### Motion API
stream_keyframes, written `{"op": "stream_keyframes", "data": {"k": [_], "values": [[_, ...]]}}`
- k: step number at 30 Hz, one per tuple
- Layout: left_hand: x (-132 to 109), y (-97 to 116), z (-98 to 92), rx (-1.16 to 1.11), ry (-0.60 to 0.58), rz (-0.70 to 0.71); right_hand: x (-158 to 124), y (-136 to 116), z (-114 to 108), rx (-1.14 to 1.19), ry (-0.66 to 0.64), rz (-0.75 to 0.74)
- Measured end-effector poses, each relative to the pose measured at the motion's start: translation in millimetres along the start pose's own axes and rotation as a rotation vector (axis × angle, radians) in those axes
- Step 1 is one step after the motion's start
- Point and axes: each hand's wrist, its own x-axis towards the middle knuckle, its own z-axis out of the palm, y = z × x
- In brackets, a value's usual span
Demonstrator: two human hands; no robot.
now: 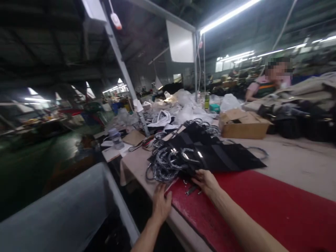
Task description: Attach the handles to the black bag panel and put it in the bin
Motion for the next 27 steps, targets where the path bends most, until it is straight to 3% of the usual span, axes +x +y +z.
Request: {"op": "stream_keyframes", "data": {"k": [6, 12, 19, 23, 27], "values": [[-3, 0, -14.1, -0.041, -0.008, 0.089, -31, 2, -13, 0.058, 0.094, 0.046], [1, 11, -17.9, -0.065, 0.018, 0.169, -43, 0, -44, 0.022, 0.235, 0.006], [2, 19, -27.9, -0.093, 0.009, 0.174, -50, -3, -56, -0.189, 0.157, -0.028], [-41, 15, -36.5, -0.011, 0.013, 0.065, -60, 2, -62, -0.474, 0.219, -0.115], [-112, 7, -48.6, 0.146, -0.065, -0.057, -82, 24, -66, -1.025, 0.227, -0.408]]}}
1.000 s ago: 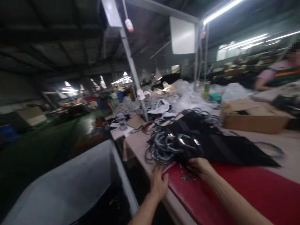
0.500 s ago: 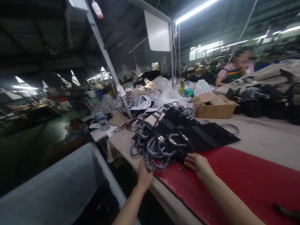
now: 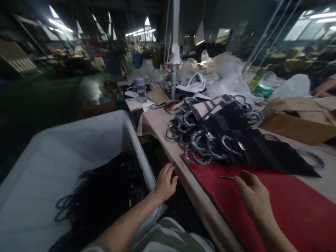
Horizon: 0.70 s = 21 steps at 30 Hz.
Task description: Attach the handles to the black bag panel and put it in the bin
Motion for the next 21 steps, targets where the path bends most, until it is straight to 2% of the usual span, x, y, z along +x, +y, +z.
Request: {"op": "stream_keyframes", "data": {"k": [4, 7, 9, 11, 14, 21], "values": [[-51, -19, -2.4, 0.115, -0.223, 0.006, -50, 2, 36, -0.208, 0.017, -0.570], [-64, -33, -2.2, 0.157, -0.346, 0.071, -76, -3, 75, -0.359, -0.077, -0.950], [-65, -38, -3.4, 0.174, -0.389, 0.109, -82, -6, 97, -0.509, -0.135, -1.119], [-63, -42, -7.0, 0.184, -0.416, 0.145, -80, -5, 112, -0.675, -0.139, -1.208], [-59, -44, -16.0, 0.195, -0.440, 0.198, -74, 0, 119, -0.846, -0.129, -1.252], [-63, -50, -37.3, 0.189, -0.492, 0.319, -73, 10, 114, -0.876, -0.202, -1.171]]}}
